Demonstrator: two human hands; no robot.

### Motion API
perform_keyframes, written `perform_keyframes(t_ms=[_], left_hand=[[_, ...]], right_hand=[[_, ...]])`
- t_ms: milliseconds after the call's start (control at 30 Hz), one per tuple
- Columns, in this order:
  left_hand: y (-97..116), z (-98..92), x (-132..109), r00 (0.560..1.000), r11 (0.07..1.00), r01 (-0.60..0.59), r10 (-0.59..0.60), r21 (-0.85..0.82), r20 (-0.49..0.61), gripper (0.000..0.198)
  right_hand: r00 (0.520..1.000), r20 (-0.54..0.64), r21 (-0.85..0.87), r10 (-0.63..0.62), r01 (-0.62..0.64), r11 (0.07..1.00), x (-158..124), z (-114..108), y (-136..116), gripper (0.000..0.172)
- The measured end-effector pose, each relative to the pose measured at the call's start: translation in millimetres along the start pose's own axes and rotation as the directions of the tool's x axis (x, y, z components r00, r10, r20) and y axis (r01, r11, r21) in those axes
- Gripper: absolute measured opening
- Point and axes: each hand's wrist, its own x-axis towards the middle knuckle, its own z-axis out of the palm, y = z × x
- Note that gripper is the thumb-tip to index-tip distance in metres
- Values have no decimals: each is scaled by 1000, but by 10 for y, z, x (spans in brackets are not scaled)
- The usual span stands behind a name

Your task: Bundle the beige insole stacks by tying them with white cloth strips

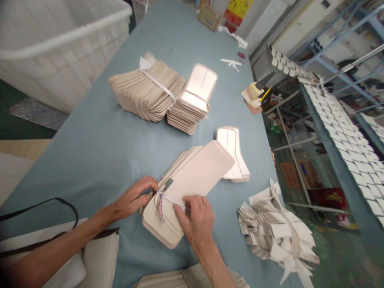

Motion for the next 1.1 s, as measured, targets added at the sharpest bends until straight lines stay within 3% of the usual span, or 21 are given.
perform_keyframes(t_ms=[167, 433, 667, 733, 833, 900, 1000, 1100], left_hand=[[44, 16, 111, 997, 997, 77, -77, -13, -26, 8], [77, 58, 155, 996, 999, 45, -45, -6, -83, 5], [142, 53, 143, 997, 1000, 8, -6, 25, -80, 8], [129, 34, 137, 998, 998, 6, -2, 58, -55, 12], [57, -3, 129, 999, 988, 36, -38, 147, 11, 25], [-15, -26, 134, 997, 981, 33, -45, 191, 61, 30], [-114, -39, 152, 993, 979, -33, 10, 201, 114, 21], [-166, -6, 153, 995, 985, -68, 57, 156, 76, 13]], right_hand=[[995, 83, 113, 62, -71, 991, 210, 24, -207, 10], [951, 193, 231, 243, -285, 930, 411, 25, -408, 10], [967, 169, 157, 192, -219, 963, 417, 43, -484, 10], [960, 195, 167, 201, -235, 958, 417, 67, -480, 3], [960, 220, 176, 171, -212, 961, 414, 91, -457, 6], [971, 215, 179, 102, -142, 973, 398, 94, -442, 8], [980, 196, 105, -34, 14, 994, 344, 82, -423, 7], [972, 210, -16, -104, 110, 994, 251, 57, -399, 14]])
